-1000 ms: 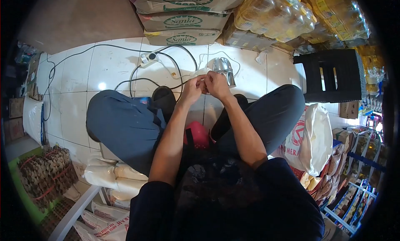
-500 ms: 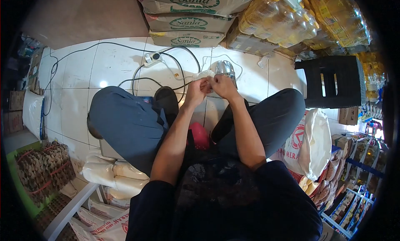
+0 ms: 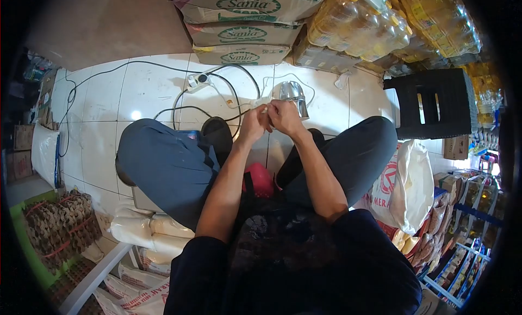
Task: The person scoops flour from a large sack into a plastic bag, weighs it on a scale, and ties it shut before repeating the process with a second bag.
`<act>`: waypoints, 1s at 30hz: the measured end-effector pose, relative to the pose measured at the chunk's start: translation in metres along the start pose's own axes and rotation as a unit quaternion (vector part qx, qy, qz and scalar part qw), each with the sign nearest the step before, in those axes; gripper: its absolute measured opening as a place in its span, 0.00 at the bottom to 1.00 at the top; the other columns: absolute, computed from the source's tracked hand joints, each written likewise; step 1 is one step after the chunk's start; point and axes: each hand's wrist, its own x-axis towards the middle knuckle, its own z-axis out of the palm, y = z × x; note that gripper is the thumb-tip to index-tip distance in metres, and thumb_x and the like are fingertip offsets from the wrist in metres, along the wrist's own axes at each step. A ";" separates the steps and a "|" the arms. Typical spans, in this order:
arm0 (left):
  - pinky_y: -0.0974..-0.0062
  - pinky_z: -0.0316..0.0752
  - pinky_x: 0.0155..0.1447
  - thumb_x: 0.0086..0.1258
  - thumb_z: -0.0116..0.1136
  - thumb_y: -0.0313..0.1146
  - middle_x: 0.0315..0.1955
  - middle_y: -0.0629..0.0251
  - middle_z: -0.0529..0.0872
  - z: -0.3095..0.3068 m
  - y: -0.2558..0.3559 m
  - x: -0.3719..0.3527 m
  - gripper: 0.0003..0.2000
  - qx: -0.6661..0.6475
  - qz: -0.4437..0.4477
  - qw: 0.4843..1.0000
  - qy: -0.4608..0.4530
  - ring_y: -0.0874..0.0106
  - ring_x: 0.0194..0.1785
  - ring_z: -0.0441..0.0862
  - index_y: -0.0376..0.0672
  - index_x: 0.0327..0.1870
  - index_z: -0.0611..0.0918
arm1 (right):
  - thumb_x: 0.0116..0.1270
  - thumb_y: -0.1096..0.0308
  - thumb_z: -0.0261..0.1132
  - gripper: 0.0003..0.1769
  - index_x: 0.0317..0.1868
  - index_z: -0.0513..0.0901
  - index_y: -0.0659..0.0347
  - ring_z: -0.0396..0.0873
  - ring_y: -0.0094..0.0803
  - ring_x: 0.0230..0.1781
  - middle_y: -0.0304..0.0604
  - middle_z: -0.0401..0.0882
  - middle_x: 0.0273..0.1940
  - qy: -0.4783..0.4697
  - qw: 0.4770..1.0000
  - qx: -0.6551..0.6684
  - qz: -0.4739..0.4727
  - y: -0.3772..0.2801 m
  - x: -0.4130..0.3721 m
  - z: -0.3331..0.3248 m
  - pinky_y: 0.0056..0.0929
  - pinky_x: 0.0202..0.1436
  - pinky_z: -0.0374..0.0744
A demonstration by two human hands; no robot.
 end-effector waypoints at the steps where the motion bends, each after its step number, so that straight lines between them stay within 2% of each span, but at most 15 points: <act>1: 0.76 0.73 0.24 0.65 0.43 0.20 0.18 0.60 0.83 -0.001 0.002 -0.001 0.14 0.016 0.002 1.000 -0.008 0.74 0.18 0.80 0.32 0.49 0.77 | 0.64 0.65 0.54 0.15 0.25 0.79 0.67 0.78 0.58 0.28 0.60 0.78 0.24 -0.006 1.000 0.005 -0.001 -0.006 -0.002 -0.003 0.48 0.36 0.76; 5: 0.74 0.72 0.23 0.65 0.44 0.23 0.17 0.56 0.82 0.004 0.009 -0.005 0.07 0.019 0.014 0.999 0.036 0.72 0.16 0.79 0.32 0.37 0.76 | 0.65 0.64 0.54 0.16 0.25 0.79 0.67 0.78 0.58 0.28 0.60 0.77 0.23 -0.001 1.000 0.010 -0.019 0.000 -0.003 -0.002 0.46 0.34 0.75; 11: 0.77 0.71 0.24 0.71 0.44 0.30 0.19 0.59 0.83 -0.003 0.001 -0.002 0.12 0.092 -0.021 0.995 0.023 0.76 0.19 0.78 0.33 0.34 0.80 | 0.65 0.63 0.55 0.16 0.26 0.80 0.67 0.79 0.57 0.28 0.60 0.77 0.23 0.032 0.999 0.021 -0.012 0.022 0.001 0.012 0.46 0.34 0.75; 12: 0.77 0.73 0.27 0.72 0.44 0.33 0.18 0.63 0.81 0.001 -0.041 0.008 0.14 -0.134 -0.094 0.987 0.000 0.75 0.21 0.80 0.35 0.30 0.80 | 0.65 0.62 0.55 0.17 0.26 0.80 0.67 0.79 0.57 0.28 0.60 0.77 0.23 0.044 0.998 0.005 -0.039 0.023 0.004 0.015 0.46 0.34 0.76; 14: 0.76 0.75 0.30 0.72 0.45 0.34 0.17 0.65 0.81 0.007 -0.017 0.002 0.14 0.071 -0.058 0.995 0.027 0.73 0.23 0.81 0.36 0.31 0.80 | 0.65 0.58 0.55 0.20 0.24 0.81 0.66 0.80 0.55 0.30 0.59 0.79 0.25 -0.023 0.997 -0.068 -0.010 0.006 0.006 0.000 0.47 0.37 0.77; 15: 0.72 0.76 0.33 0.70 0.46 0.34 0.21 0.61 0.83 0.003 -0.003 -0.004 0.12 0.073 -0.032 0.996 0.030 0.70 0.25 0.83 0.39 0.33 0.81 | 0.65 0.57 0.56 0.19 0.26 0.82 0.66 0.80 0.54 0.29 0.58 0.80 0.26 -0.053 0.993 -0.105 -0.003 -0.005 0.006 -0.008 0.45 0.35 0.77; 17: 0.68 0.77 0.37 0.68 0.48 0.34 0.26 0.56 0.85 0.009 -0.020 -0.001 0.10 0.071 0.046 0.994 0.072 0.67 0.30 0.84 0.41 0.37 0.82 | 0.67 0.61 0.59 0.15 0.32 0.80 0.67 0.81 0.37 0.25 0.49 0.80 0.22 -0.119 0.992 0.041 0.033 -0.069 -0.001 -0.035 0.30 0.31 0.76; 18: 0.68 0.78 0.38 0.68 0.49 0.34 0.27 0.55 0.85 0.023 -0.067 0.009 0.10 0.067 0.098 0.987 0.111 0.68 0.32 0.85 0.41 0.39 0.82 | 0.67 0.65 0.59 0.11 0.35 0.80 0.66 0.81 0.29 0.28 0.43 0.82 0.27 -0.185 0.959 0.215 0.010 -0.096 -0.006 -0.046 0.25 0.30 0.75; 19: 0.68 0.78 0.38 0.68 0.50 0.34 0.27 0.55 0.85 0.025 -0.080 0.009 0.09 0.073 0.110 0.984 0.122 0.68 0.33 0.85 0.41 0.39 0.82 | 0.68 0.67 0.57 0.10 0.42 0.79 0.66 0.82 0.32 0.33 0.44 0.83 0.35 -0.248 0.916 0.315 -0.034 -0.123 -0.012 -0.053 0.24 0.33 0.77; 21: 0.68 0.77 0.37 0.68 0.50 0.34 0.25 0.57 0.85 0.024 -0.089 0.009 0.09 0.095 0.097 0.983 0.120 0.67 0.32 0.84 0.42 0.39 0.81 | 0.70 0.67 0.55 0.13 0.48 0.76 0.68 0.83 0.36 0.39 0.50 0.81 0.40 -0.416 0.745 0.511 -0.100 -0.165 -0.028 -0.046 0.25 0.39 0.80; 22: 0.67 0.77 0.36 0.68 0.51 0.35 0.24 0.58 0.84 0.019 -0.070 0.010 0.08 0.112 0.074 0.985 0.107 0.66 0.31 0.84 0.42 0.38 0.81 | 0.72 0.66 0.53 0.17 0.54 0.71 0.69 0.82 0.42 0.43 0.56 0.80 0.44 -0.505 0.675 0.510 -0.169 -0.178 -0.030 -0.033 0.35 0.46 0.82; 25: 0.66 0.76 0.34 0.68 0.52 0.36 0.20 0.62 0.84 0.026 -0.030 -0.008 0.08 0.152 -0.006 0.986 0.064 0.64 0.26 0.83 0.43 0.35 0.79 | 0.69 0.48 0.52 0.32 0.58 0.69 0.71 0.78 0.49 0.50 0.61 0.77 0.49 -0.522 0.445 0.724 0.077 -0.133 0.009 0.099 0.43 0.53 0.76; 26: 0.65 0.76 0.34 0.69 0.52 0.37 0.19 0.63 0.83 0.020 -0.016 -0.003 0.08 0.172 -0.022 0.983 0.055 0.63 0.25 0.83 0.43 0.34 0.79 | 0.68 0.49 0.53 0.29 0.58 0.70 0.64 0.79 0.46 0.47 0.56 0.77 0.51 -0.321 0.516 0.770 0.194 -0.119 0.032 0.127 0.42 0.55 0.75; 28: 0.63 0.75 0.33 0.69 0.51 0.35 0.18 0.62 0.83 0.013 -0.003 -0.010 0.08 0.200 0.032 0.976 0.079 0.60 0.25 0.83 0.41 0.33 0.78 | 0.68 0.54 0.51 0.24 0.58 0.70 0.62 0.79 0.44 0.45 0.53 0.77 0.51 0.012 0.677 0.716 0.172 -0.150 0.034 0.114 0.41 0.56 0.74; 30: 0.62 0.75 0.33 0.69 0.51 0.34 0.18 0.62 0.83 0.016 -0.003 -0.012 0.08 0.213 0.018 0.973 0.086 0.59 0.26 0.83 0.40 0.33 0.77 | 0.67 0.59 0.52 0.20 0.55 0.70 0.62 0.79 0.48 0.46 0.56 0.76 0.49 -0.193 0.509 0.832 0.105 -0.175 0.019 0.072 0.44 0.52 0.77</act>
